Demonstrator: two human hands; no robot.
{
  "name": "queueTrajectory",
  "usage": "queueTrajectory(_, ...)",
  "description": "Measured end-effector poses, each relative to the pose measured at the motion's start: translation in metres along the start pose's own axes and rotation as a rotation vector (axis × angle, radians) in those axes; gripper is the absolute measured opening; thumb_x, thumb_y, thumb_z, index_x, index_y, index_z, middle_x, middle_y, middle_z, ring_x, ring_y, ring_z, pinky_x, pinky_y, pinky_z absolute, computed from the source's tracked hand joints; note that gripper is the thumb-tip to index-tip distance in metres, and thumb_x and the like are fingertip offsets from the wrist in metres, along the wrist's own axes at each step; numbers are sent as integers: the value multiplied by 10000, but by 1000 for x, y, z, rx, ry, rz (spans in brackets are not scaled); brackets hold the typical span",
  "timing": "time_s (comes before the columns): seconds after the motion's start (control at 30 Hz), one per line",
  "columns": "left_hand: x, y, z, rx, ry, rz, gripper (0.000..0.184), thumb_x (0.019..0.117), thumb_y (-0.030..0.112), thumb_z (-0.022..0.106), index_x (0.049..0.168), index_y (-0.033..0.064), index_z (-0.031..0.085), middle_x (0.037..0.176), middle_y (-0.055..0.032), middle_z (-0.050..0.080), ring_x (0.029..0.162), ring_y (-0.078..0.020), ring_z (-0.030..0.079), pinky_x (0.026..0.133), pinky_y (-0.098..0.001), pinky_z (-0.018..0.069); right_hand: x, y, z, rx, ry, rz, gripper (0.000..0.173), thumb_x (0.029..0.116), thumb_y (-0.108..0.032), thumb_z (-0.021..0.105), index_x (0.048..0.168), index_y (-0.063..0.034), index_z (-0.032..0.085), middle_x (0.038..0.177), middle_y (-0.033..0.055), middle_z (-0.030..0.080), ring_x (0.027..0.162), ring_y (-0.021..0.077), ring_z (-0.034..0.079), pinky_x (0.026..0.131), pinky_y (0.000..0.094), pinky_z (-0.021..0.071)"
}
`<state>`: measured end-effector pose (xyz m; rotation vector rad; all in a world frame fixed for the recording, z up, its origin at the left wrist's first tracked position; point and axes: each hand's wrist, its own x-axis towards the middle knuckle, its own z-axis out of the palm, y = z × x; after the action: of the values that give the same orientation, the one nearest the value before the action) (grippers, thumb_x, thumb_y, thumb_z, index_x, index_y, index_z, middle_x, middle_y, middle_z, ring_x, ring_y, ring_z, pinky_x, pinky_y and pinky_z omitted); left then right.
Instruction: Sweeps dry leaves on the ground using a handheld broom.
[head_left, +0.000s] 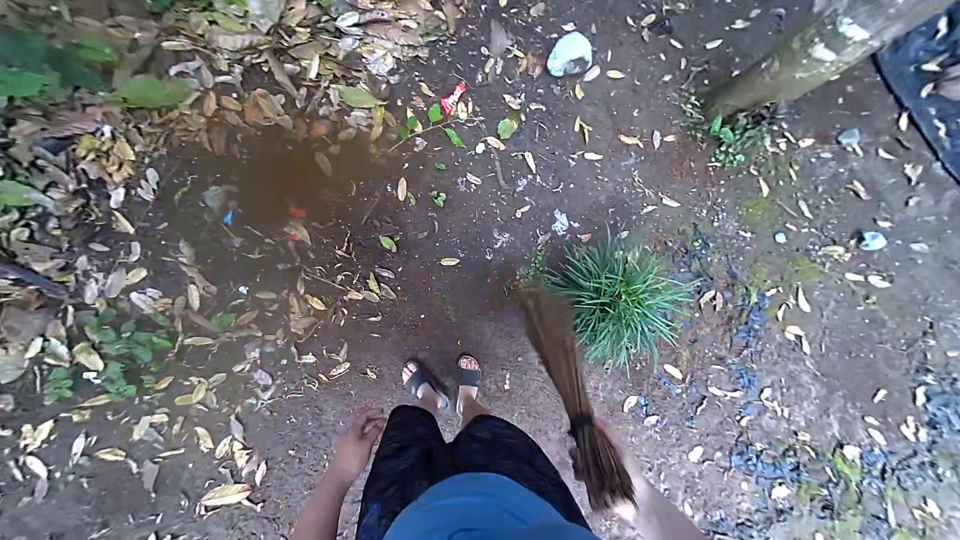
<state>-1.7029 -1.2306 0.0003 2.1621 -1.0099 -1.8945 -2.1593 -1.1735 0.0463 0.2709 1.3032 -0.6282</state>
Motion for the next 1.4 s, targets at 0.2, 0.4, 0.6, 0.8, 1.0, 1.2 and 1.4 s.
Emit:
queueTrajectory(0.2,-24,-86,-33,-175,154,-399,388,1093,150,466,1449,-2,477,1394,-259,573,1225,-378,607,1017,-534,483,145,-61,152,173,16,-73,556,1038,-605,290,947,-124,551,700,57,603,570,185,603,507,352,539)
queueTrajectory(0.4,-9,-120,-78,-121,84,-588,413,1095,191,470,1471,21,473,1363,-245,604,1237,-385,606,1021,-557,482,161,-54,322,-302,-294,235,518,1034,-590,356,1106,-118,557,760,53,600,606,164,598,542,333,534)
queueTrajectory(0.6,71,19,-133,-329,196,-226,429,1104,225,446,1474,8,460,1397,-241,578,1240,-356,603,1033,-525,486,117,-136,326,-757,-537,289,457,1031,-555,433,1169,-156,610,846,16,684,681,103,660,614,279,583)
queueTrajectory(0.8,107,124,-171,-380,128,74,395,1073,151,459,1447,27,494,1375,-174,611,1194,-250,644,1011,-431,525,101,-175,326,-431,-321,114,573,977,-639,387,1069,-112,590,753,60,672,579,155,652,518,301,570)
queueTrajectory(1.0,94,167,-168,-625,73,-26,345,1081,143,451,1401,37,523,1339,-161,629,1136,-244,671,954,-405,551,198,-212,433,-70,-124,-53,551,1041,-582,289,938,-112,556,721,67,638,603,185,641,544,333,563)
queueTrajectory(1.2,102,231,-155,-817,102,-43,328,1089,168,437,1378,59,546,1282,-126,679,1100,-230,693,925,-389,563,195,-240,484,-434,-563,388,576,1029,-598,314,1179,-109,581,678,26,611,519,131,608,473,263,531)
queueTrajectory(1.4,157,244,-135,-609,297,-42,376,1082,162,442,1421,12,505,1319,-183,642,1144,-282,665,965,-457,544,154,-376,449,-825,-589,357,519,987,-616,463,1063,-125,610,791,40,668,605,116,636,547,264,563)
